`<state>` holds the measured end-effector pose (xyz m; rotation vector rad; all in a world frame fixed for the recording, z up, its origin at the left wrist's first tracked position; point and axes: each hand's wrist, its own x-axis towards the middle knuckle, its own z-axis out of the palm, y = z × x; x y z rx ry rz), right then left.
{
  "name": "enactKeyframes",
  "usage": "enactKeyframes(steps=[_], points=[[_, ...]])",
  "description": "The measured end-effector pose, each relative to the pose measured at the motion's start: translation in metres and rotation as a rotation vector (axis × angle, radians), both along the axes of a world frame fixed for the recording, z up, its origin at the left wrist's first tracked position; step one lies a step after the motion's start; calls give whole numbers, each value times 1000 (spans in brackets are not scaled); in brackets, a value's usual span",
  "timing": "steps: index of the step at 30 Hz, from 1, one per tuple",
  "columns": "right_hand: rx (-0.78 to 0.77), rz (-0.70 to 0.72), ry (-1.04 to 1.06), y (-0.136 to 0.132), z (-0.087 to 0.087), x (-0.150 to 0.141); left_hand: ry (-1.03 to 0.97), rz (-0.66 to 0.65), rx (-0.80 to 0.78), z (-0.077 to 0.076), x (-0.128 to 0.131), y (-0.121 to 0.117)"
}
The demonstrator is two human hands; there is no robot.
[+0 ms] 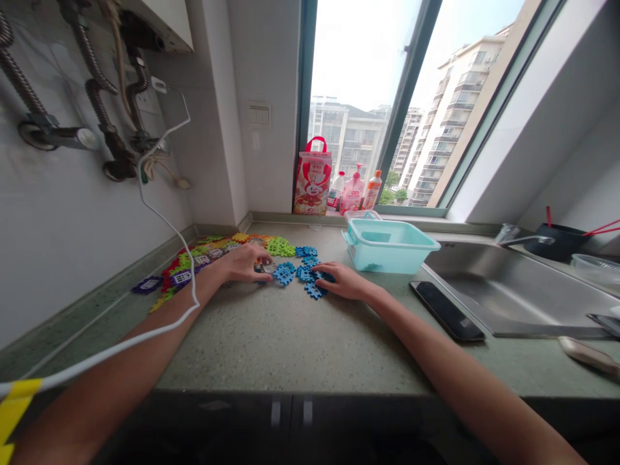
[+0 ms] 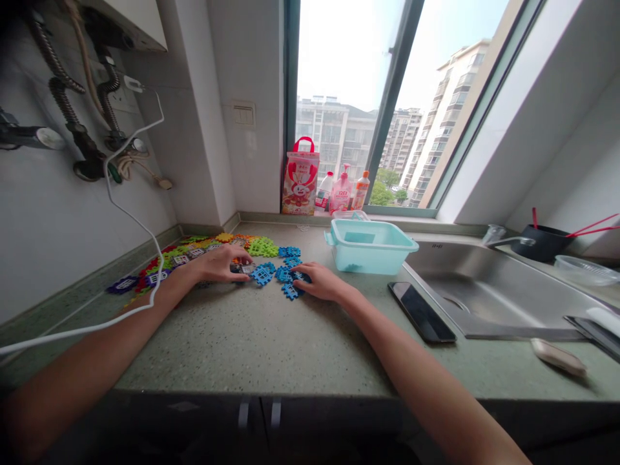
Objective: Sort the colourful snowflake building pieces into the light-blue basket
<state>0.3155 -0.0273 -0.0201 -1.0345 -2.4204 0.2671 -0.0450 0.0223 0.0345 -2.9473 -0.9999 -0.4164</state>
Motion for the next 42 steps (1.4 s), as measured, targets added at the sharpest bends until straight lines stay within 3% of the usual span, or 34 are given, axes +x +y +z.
enactKeyframes(steps=[6, 12, 20, 25, 30, 37, 42], points=[[-10, -6, -4, -2, 2, -1, -38, 184, 279, 12, -15, 5], [-12, -7, -3, -5, 5, -1, 95, 50, 154, 16, 0, -8], [-8, 0, -8, -4, 9, -1, -2, -81, 66, -14, 40, -23], [15, -61, -40, -7, 20, 5, -31, -136, 2, -20, 58, -34], [-4, -146, -82, -9, 31, 14, -9, -122, 26, -14, 58, -37], [-80, -20, -105, -6, 33, 21, -21, -180, 37, -9, 45, -32], [-146, -34, -54, -7, 31, 20, -18, -152, 35, -13, 39, -25]])
